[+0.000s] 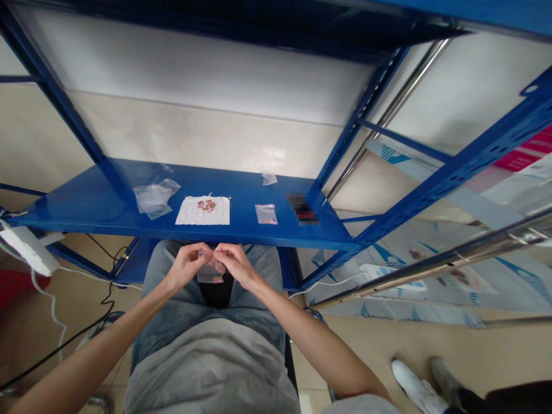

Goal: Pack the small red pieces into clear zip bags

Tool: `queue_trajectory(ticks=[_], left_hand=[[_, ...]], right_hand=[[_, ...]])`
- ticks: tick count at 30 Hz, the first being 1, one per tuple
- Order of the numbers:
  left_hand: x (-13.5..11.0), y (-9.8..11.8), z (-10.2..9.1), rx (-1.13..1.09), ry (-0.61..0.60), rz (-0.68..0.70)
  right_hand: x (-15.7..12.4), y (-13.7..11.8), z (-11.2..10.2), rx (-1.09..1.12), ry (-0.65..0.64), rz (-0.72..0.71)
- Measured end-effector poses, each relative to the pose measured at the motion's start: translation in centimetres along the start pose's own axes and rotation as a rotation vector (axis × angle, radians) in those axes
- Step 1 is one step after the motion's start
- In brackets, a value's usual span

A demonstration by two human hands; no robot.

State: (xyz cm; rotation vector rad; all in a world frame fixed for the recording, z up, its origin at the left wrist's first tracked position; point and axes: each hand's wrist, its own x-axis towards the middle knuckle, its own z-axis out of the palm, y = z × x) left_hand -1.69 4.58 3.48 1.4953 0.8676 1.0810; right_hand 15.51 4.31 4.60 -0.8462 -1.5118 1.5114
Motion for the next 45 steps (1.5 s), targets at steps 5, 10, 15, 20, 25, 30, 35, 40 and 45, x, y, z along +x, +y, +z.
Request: queue_trajectory(ticks=[5,10,15,20,25,30,35,40,45], left_hand=[[0.2,0.5,-0.7,0.09,-0.076,0.013],[0.2,0.1,-0.4,-0.067,-0.023,-0.047],[0.3,-0.3,-0.4,-0.042,0.084,-0.016],[-0.1,0.6,-0.5,0.116,0.007,0.023],[-0.3,0.8,-0.3,0.149,0.012,0.019],[0.1,0.5,-0.2,0.125,0.1,0.019],[0.2,0.6,0.2,0.21,0.083,0.051],[0.0,0.7,-0.1,0.345,0.031,0.098],[0.1,1.1,-0.6,0.261,0.05,0.073]], right_hand=[[-0.1,0.0,0.0,-0.002,-0.014,0.023],[-0.1,-0.3,-0.5,-0.005,-0.01,-0.007],[0.2,0.1,-1.2,-0.047,-0.034,0.008],[0.1,0.4,-1.4,-0.051,-0.023,0.01],[0.1,0.0,-1.2,-0.017,-0.042,0.016],[0.7,-0.3,-1.8,-0.009,-0.058,0.04],[1.0,0.6,-2.7,-0.017,-0.028,0.108],[0.7,1.1,-3.1,-0.034,0.003,0.108],[0.8,0.1,-3.3,0.038,0.073,0.085]])
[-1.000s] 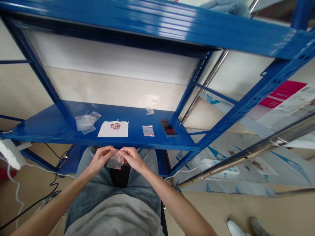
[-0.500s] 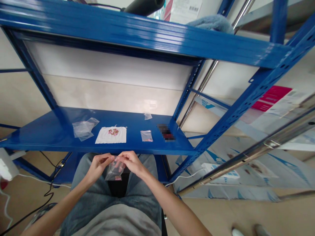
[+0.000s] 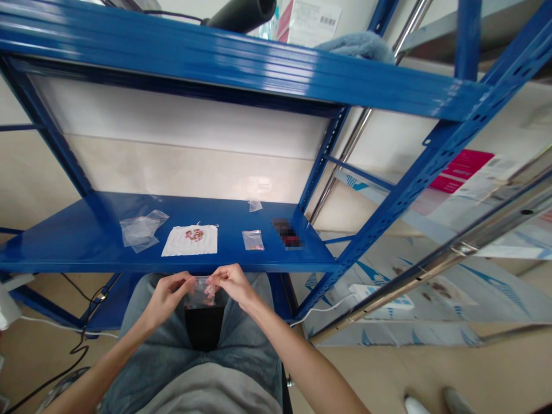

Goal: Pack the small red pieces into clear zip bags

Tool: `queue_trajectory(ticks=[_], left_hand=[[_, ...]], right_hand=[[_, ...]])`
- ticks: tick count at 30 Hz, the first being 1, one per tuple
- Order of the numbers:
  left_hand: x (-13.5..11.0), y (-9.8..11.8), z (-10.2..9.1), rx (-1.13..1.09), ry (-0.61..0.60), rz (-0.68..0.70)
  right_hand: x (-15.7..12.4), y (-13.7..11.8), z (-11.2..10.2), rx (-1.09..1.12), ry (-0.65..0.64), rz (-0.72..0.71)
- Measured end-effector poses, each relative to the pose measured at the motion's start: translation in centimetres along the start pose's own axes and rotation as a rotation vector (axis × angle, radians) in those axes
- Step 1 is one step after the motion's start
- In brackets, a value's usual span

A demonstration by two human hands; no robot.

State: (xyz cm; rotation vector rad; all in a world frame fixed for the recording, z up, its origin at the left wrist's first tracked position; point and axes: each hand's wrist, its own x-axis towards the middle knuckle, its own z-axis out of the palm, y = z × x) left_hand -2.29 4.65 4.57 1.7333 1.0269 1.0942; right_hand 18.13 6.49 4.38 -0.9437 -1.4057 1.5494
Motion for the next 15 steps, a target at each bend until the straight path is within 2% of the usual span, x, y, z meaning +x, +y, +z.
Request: queue_trajectory(ticks=[4,7,11,15], left_hand=[[-0.2,0.4,0.4,0.011,-0.037,0.025],[-0.7,0.6,0.7,0.078,-0.039,0.047],[-1.2,0.4,0.9,0.193,-0.044,0.062],[-1.4,0.2,1.6,0.271,-0.103,0.071]], right_hand=[[-0.2,-1.5,-0.8,-0.215,-0.009,-0.113],[-0.4,-3.1,-2.9,-0.392,0.069,-0.223],[0.4,-5.1,-8.3,-0.512,0.273,-0.292],[3.1,-5.8,-13.9,-0.746,0.412,-0.234]])
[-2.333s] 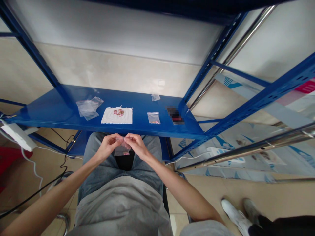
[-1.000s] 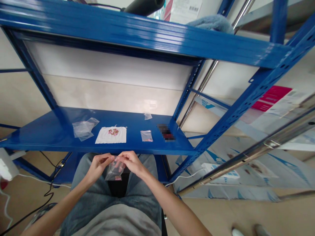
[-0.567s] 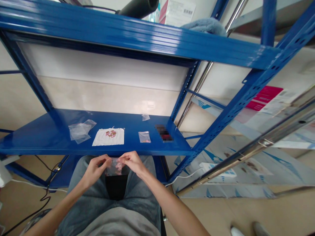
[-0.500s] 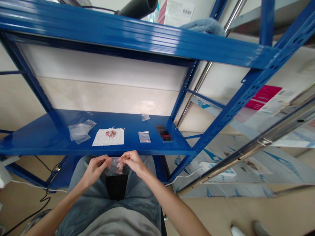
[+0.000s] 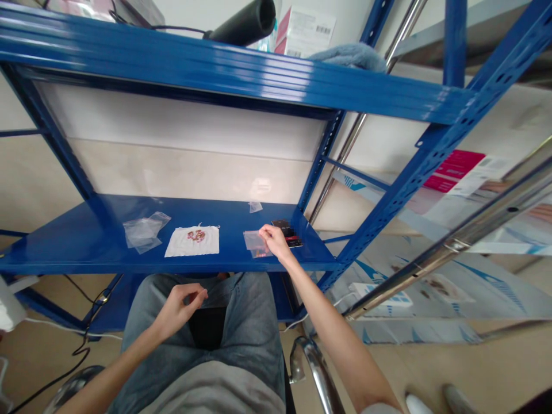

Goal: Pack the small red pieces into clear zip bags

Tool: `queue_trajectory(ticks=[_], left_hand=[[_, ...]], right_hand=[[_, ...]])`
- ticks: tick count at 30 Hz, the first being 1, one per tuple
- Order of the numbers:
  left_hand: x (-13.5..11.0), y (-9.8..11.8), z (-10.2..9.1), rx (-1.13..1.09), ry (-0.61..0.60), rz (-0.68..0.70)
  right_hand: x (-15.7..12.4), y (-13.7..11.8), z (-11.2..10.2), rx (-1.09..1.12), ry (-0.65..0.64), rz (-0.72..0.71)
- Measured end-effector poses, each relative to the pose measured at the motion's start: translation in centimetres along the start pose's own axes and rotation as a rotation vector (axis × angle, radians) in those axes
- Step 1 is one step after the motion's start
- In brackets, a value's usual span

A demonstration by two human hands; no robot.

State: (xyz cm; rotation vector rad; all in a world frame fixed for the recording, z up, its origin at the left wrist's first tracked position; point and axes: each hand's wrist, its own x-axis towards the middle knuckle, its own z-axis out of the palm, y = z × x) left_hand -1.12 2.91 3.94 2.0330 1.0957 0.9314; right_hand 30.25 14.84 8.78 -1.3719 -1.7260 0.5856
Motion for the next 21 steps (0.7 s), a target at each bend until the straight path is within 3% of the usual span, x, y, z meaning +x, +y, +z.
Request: queue_trajectory(ticks=[6,10,13,16,21], left_hand=[[-0.4,0.1,0.8,0.21,-0.184,0.151],[-0.6,-0.1,0.9,0.393,-0.317,0.25],[-0.6,-0.5,1.2,0.517,-0.454,0.275],[-0.9,-1.0,1.9,0.62,-0.552,0.268],[-1.6,-2.1,2.8,0.729,-0.647,0.228]], right_hand=[[4.2,2.0,0.0,-0.26,0.023,0.043],[5.3,0.6,2.7,-0.451,0.119,-0.044],[5.6,-2.1,7.3,-0.59,0.093,-0.244],[5.8,-6.0,13.8,-0.545,-0.056,-0.416],[7.1,-12.6,24.7,-0.455,-0.229,-0.533]])
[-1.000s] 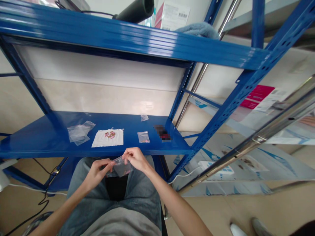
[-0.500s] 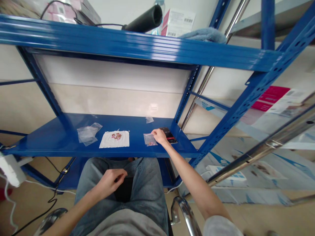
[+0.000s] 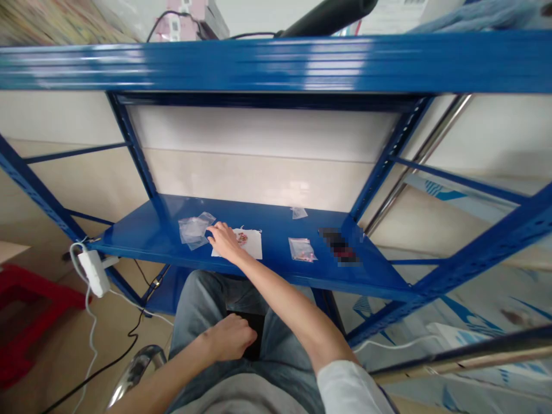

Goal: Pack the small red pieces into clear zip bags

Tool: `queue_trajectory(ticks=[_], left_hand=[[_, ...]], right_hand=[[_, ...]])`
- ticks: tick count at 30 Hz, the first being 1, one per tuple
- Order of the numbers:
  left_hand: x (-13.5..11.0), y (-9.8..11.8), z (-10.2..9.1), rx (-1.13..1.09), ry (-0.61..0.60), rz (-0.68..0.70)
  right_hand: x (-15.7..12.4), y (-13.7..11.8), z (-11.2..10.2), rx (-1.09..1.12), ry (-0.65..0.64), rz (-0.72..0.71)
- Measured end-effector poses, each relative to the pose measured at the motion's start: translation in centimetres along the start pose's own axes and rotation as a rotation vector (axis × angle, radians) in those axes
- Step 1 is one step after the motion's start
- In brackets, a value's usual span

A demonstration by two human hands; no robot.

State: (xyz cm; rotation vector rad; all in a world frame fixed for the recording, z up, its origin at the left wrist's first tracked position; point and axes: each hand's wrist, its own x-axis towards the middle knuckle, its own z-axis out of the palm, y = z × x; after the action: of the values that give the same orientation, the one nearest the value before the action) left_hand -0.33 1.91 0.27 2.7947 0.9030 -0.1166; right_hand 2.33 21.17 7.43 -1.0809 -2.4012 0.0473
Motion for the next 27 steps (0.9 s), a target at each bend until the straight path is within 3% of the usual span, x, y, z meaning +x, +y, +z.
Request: queue_trajectory(ticks=[4,10,13,16,19,23,25,27], left_hand=[[0.1,-0.7,0.2,0.014,0.011,0.001],[0.5,-2.0,-0.9,0.012,0.058,-0.014],[0.4,-2.3,-1.6,-0.015,0.129,-0.05],[-0.1,-2.6,-2.5,-0.114,0.283,-0.109],[-1.0,-2.8,-3.7,-0.322,0.561,-0.206],[-2.0,-2.8,-5.1,-0.677,0.998,-0.352],[-1.8,-2.5,-5.2,-0.784,1.097,-0.322],[-1.3,-2.0,-4.8,-0.886,1.101,-0.272]], right_hand=[[4.2,-3.6,2.8,-0.028,-0.051,0.039],[5.9,-3.9,3.5,-0.046,-0.104,0.087],[5.9,-3.4,2.6,0.079,0.035,0.101],[5.0,-3.3,0.5,0.485,0.275,0.124],[1.8,-3.2,-2.3,1.03,0.406,0.26],[-6.1,-2.6,-5.0,1.579,0.405,0.559],[-10.5,-2.4,-5.1,1.696,0.395,0.702],[-14.4,-2.5,-4.6,1.749,0.413,0.831]])
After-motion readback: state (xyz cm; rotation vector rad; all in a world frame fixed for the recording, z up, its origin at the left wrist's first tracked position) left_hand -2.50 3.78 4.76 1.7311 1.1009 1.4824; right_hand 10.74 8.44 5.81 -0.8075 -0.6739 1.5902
